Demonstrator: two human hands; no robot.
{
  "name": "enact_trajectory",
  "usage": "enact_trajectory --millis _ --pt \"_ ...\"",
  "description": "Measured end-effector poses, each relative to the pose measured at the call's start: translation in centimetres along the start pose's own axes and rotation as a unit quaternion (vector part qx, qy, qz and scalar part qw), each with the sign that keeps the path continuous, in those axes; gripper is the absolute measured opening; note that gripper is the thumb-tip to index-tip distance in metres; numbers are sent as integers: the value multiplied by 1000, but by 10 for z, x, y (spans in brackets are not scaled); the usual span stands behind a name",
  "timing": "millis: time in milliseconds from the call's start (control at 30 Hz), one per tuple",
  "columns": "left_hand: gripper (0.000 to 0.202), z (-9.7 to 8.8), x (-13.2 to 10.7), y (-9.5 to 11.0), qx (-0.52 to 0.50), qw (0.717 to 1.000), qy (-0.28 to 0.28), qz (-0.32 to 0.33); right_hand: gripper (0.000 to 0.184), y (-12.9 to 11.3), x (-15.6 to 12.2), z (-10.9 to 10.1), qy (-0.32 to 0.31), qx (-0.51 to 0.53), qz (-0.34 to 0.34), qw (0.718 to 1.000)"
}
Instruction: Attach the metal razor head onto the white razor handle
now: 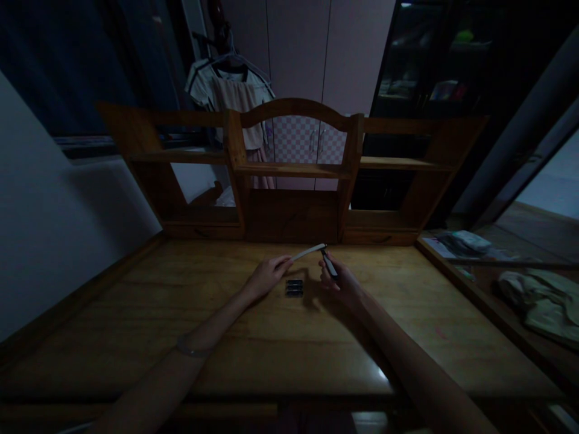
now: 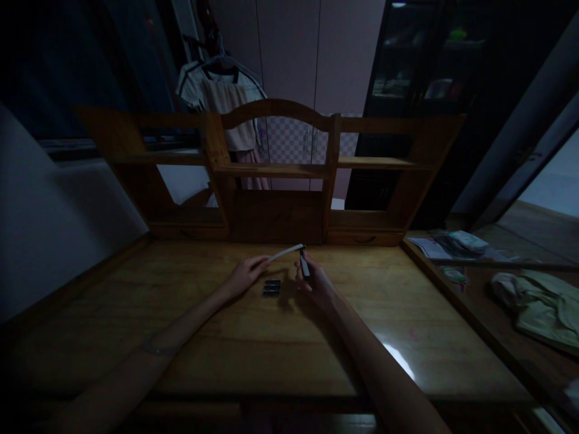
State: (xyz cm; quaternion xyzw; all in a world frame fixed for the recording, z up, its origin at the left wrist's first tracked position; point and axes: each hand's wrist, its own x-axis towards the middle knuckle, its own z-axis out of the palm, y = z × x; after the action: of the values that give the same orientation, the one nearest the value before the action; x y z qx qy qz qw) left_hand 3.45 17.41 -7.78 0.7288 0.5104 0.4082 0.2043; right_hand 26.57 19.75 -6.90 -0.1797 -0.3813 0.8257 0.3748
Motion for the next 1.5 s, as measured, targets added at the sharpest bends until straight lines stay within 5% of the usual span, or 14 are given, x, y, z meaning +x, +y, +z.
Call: enact_trajectory --millis 167,300,533,733,1500 --pt "41 -2 1 -6 13 998 52 -23 31 2 2 -2 13 -3 2 1000" --pt "39 -2 1 -3 19 1000 20 -2 29 4 4 -5 6 -4 -4 1000" --pt "38 -5 1 0 -1 998 53 -17 32 0 -3 -4 -28 -18 -6 999" --pt "38 1 -3 13 24 1000 -8 18 28 1 -3 -5 -23 -20 -38 999" --pt "37 0 -5 13 140 989 28 -45 33 -1 -2 -5 40 -16 -11 999"
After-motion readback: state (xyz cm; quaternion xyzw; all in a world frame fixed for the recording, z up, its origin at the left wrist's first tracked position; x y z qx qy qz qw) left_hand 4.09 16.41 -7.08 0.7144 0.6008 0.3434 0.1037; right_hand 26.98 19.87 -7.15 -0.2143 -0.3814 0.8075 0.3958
